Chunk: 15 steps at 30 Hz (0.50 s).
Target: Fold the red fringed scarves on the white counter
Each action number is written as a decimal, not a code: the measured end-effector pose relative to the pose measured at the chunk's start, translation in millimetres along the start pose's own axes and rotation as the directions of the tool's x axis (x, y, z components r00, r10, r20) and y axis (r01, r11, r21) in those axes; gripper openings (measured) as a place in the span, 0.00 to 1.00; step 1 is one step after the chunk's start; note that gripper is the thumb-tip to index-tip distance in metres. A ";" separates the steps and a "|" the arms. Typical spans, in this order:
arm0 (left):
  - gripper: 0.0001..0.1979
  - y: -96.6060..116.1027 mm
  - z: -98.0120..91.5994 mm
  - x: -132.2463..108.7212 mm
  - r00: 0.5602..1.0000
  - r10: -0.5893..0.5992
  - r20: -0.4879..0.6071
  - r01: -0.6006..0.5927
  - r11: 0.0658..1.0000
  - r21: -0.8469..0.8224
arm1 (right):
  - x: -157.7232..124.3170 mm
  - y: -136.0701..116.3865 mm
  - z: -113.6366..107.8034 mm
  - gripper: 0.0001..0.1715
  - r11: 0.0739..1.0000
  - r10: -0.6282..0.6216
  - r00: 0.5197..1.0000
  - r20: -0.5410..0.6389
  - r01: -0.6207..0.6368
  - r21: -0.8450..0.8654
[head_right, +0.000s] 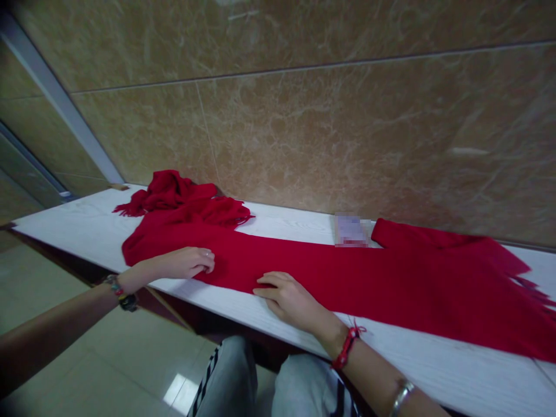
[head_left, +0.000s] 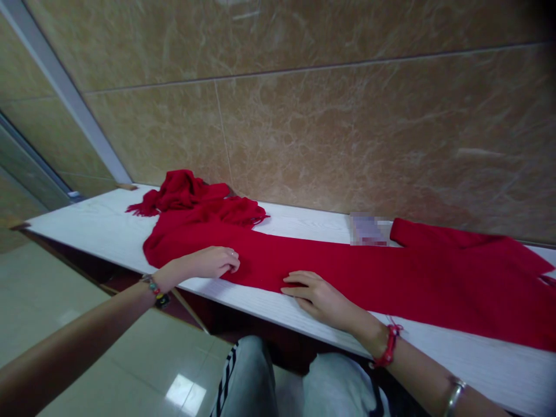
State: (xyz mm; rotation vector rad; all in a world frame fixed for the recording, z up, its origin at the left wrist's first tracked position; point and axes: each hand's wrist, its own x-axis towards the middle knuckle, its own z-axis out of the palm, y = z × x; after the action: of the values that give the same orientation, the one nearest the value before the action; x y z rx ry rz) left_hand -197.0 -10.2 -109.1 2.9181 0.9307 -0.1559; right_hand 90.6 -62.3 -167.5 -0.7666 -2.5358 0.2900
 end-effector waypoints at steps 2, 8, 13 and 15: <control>0.14 7.4 2.4 8.2 0.999 0.016 -0.034 -0.017 1.000 -0.024 | 0.7 -1.3 -1.1 0.18 1.000 0.008 1.000 0.005 -0.008 -0.004; 0.21 27.2 30.7 25.5 0.998 -0.032 -0.055 0.030 0.999 -0.039 | 0.5 -3.1 -1.7 0.18 1.000 0.013 1.000 0.009 -0.013 -0.003; 0.21 18.1 24.6 22.8 0.996 -0.052 0.068 0.056 0.996 -0.062 | -1.4 0.6 -0.5 0.17 0.999 0.007 1.000 -0.011 -0.007 0.044; 0.20 19.0 17.3 33.6 0.995 -0.094 -0.016 0.093 0.994 -0.049 | 4.4 5.3 -0.5 0.17 0.995 0.081 0.996 -0.042 -0.079 0.059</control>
State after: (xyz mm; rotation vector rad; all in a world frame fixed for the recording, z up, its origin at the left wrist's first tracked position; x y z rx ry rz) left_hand -160.0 -8.2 -129.5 2.8386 1.0591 -0.1116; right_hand 90.1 -55.4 -167.1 -0.8442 -2.4480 0.3663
